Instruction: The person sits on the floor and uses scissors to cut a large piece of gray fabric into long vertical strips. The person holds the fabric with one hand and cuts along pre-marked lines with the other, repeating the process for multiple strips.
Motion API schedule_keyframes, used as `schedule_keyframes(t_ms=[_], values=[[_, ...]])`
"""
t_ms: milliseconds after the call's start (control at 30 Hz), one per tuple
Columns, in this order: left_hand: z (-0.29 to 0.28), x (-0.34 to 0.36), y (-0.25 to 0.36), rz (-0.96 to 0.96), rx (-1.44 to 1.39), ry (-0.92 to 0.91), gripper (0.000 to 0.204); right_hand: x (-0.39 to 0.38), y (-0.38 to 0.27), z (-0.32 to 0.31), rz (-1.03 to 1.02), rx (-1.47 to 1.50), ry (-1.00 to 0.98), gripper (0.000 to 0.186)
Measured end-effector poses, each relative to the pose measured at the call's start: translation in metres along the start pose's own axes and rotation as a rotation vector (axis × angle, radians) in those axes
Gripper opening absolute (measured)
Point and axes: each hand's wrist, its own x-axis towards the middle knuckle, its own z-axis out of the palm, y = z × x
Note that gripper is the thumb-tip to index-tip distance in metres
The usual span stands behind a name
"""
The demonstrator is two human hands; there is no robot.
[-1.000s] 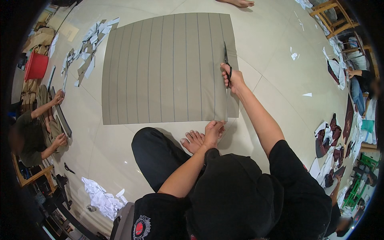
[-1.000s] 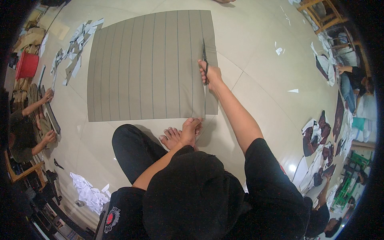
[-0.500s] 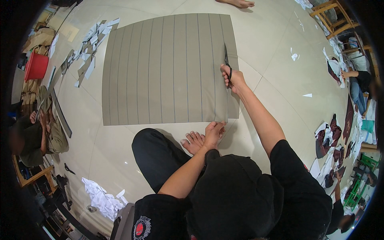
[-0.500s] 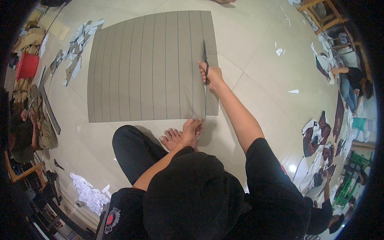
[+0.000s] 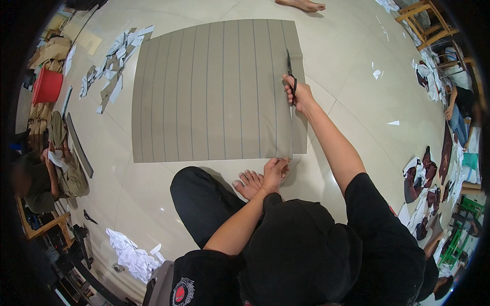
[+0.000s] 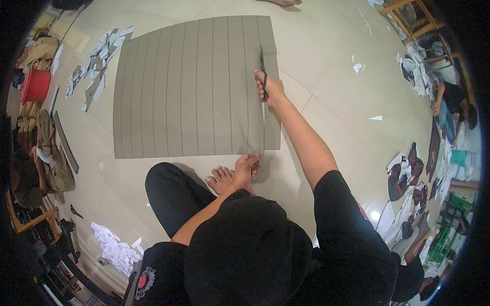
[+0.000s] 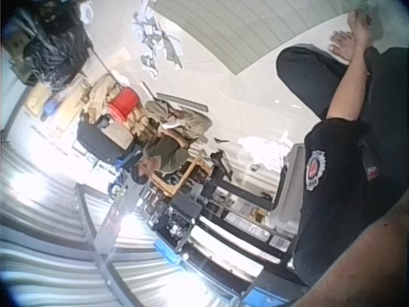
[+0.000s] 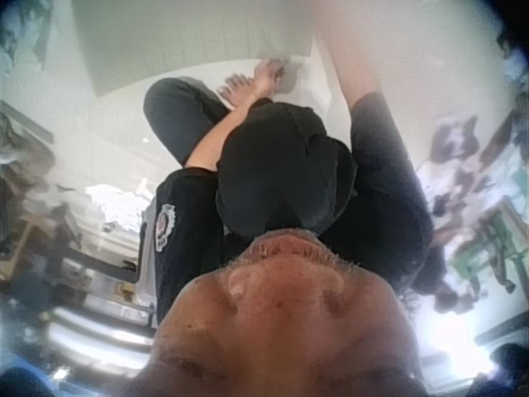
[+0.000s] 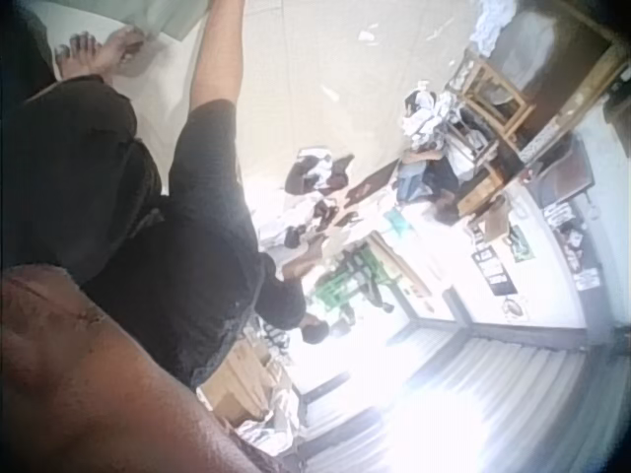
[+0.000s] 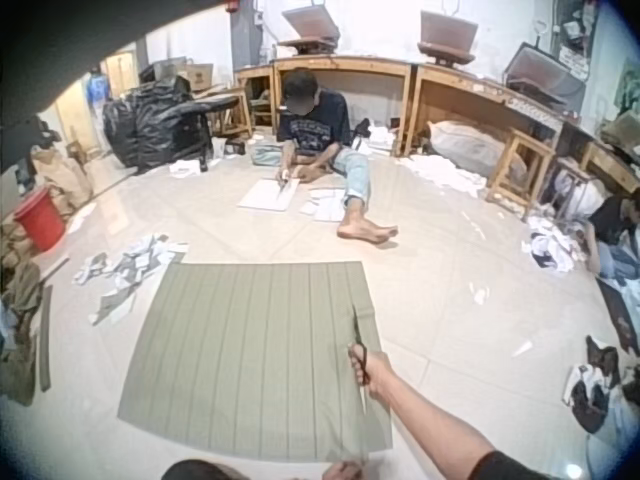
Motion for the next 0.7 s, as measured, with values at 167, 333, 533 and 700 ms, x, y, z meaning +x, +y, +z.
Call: schedule_keyframes(t_ms=[167, 333, 533, 700], values=[[0.003, -0.001, 0.003, -0.023, 0.017, 0.019, 0.018, 0.006, 0.004, -0.001, -0.043, -0.030, -0.027, 0.037], [0.003, -0.002, 0.003, -0.018, 0.019, 0.032, 0.018, 0.006, -0.002, -0.001, -0.024, -0.043, -0.016, 0.039], [0.001, 0.000, 0.003, -0.026, 0.017, 0.008, 0.017, 0.017, -0.013, -0.001, -0.019, -0.002, -0.013, 0.043], [0.006, -0.005, 0.008, -0.028, 0.013, 0.034, 0.017, 0.021, -0.020, 0.002, -0.016, -0.015, -0.031, 0.040]])
